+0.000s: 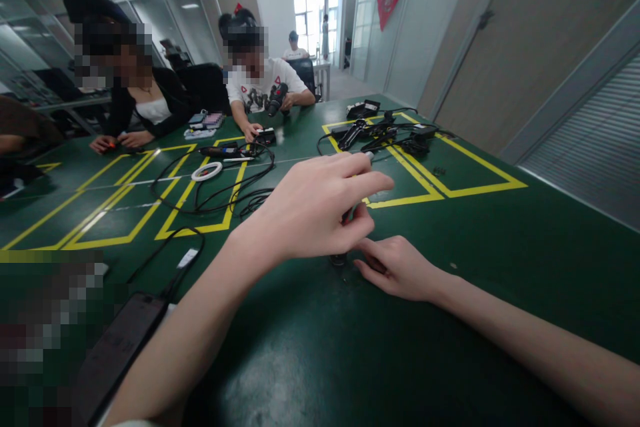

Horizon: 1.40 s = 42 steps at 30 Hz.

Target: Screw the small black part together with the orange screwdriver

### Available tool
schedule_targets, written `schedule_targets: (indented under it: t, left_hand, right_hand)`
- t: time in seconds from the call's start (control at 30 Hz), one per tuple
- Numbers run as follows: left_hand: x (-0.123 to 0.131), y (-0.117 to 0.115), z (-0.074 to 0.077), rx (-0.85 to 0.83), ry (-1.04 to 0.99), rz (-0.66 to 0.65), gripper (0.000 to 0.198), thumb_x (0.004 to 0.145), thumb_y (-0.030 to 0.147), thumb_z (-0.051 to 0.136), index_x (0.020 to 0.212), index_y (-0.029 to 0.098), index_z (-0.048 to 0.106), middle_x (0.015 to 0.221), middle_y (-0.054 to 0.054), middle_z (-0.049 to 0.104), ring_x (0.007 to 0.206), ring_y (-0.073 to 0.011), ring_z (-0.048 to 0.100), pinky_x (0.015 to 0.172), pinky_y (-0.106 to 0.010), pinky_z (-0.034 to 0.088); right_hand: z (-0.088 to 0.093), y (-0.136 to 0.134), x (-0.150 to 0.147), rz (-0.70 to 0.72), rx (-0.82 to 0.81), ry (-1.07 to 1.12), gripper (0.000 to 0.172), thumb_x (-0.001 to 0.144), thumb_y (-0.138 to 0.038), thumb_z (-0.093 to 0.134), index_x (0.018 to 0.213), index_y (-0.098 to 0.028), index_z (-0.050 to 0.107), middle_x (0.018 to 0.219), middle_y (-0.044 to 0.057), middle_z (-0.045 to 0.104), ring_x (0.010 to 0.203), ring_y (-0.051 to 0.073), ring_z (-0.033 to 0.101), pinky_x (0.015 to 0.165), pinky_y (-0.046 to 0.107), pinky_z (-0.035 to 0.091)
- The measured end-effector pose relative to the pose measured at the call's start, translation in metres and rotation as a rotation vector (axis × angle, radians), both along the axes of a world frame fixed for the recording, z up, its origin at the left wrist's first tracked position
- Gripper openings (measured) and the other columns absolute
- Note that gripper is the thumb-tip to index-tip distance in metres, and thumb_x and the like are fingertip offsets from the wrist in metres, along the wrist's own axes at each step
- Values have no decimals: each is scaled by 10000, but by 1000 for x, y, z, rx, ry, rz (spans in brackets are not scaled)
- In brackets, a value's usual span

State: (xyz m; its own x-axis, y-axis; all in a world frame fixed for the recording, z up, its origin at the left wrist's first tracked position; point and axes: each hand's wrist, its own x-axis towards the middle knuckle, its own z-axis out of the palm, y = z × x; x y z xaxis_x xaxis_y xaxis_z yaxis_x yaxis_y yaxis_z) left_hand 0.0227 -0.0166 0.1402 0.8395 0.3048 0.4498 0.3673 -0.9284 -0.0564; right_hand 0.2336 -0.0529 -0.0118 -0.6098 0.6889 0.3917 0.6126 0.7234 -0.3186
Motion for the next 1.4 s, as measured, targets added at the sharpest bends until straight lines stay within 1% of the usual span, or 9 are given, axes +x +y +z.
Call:
schedule_targets:
  t: [0.2, 0.4, 0.67, 0.77, 0.87, 1.0, 1.07, 1.2, 1.4]
  left_hand:
    - [-1, 2, -2, 0, 7, 11, 336, 946, 132, 447, 1139, 159, 720, 1019, -77, 691, 815, -163, 646, 676, -273, 468]
    - [0, 0, 0, 33, 2, 8, 327, 895, 129, 477, 1091, 161, 737, 997, -76, 692, 881, -189, 655, 746, -298, 492]
    - [0, 0, -1, 12, 13, 43, 347, 933, 138, 447, 1143, 177, 721, 1069, -68, 687, 809, -160, 656, 663, -276, 471]
    - [0, 0, -1, 18, 5, 23, 319, 908, 149, 478, 1107, 171, 726, 1027, -72, 692, 846, -180, 659, 705, -290, 490]
    - [1, 1, -1, 24, 12, 10, 327, 908, 130, 467, 1108, 173, 722, 1038, -81, 695, 880, -186, 665, 747, -292, 502]
    - [0, 1, -1, 26, 29, 39, 342, 943, 130, 444, 1151, 188, 708, 1133, -79, 689, 858, -165, 672, 715, -271, 495]
    - [0, 0, -1, 28, 30, 41, 328, 940, 145, 458, 1141, 187, 713, 1113, -76, 690, 862, -168, 673, 718, -273, 496]
    - [1, 0, -1, 31, 20, 20, 326, 900, 132, 477, 1107, 176, 725, 1056, -79, 693, 900, -190, 672, 763, -292, 506]
    - [0, 1, -2, 29, 12, 31, 338, 936, 137, 455, 1160, 193, 702, 1113, -74, 687, 861, -168, 670, 703, -269, 490]
  right_hand:
    - [-1, 0, 0, -1, -27, 1, 219, 1000, -220, 493, 1176, -160, 609, 604, -33, 625, 468, 130, 552, 522, 238, 336]
    - [-2, -1, 1, -2, -3, -6, 236, 995, -214, 486, 1190, -153, 605, 597, -34, 626, 467, 141, 556, 512, 252, 312]
    - [2, -2, 0, -17, -19, -2, 224, 989, -212, 491, 1170, -162, 613, 607, -34, 638, 454, 129, 548, 517, 247, 331]
    - [3, -3, 0, -34, 12, 17, 183, 991, -215, 480, 1115, -169, 606, 584, -39, 617, 454, 136, 540, 508, 256, 313]
    - [4, -4, 0, -46, 18, 44, 104, 994, -228, 486, 974, -196, 582, 564, -45, 585, 441, 135, 513, 506, 259, 309]
    - [3, -3, -1, -22, 43, 40, 268, 1007, -227, 485, 740, -231, 466, 550, -38, 537, 450, 125, 480, 509, 260, 290]
    - [2, -3, -1, -14, 72, 21, 338, 1012, -223, 474, 679, -235, 419, 536, -33, 515, 459, 124, 467, 512, 271, 266]
    - [1, -2, -2, -8, 101, 0, 395, 1021, -217, 450, 629, -230, 398, 520, -27, 495, 468, 123, 450, 520, 293, 238]
    - [2, -2, -2, -3, 77, -18, 401, 1018, -210, 458, 619, -227, 418, 529, -23, 507, 481, 124, 449, 528, 294, 262]
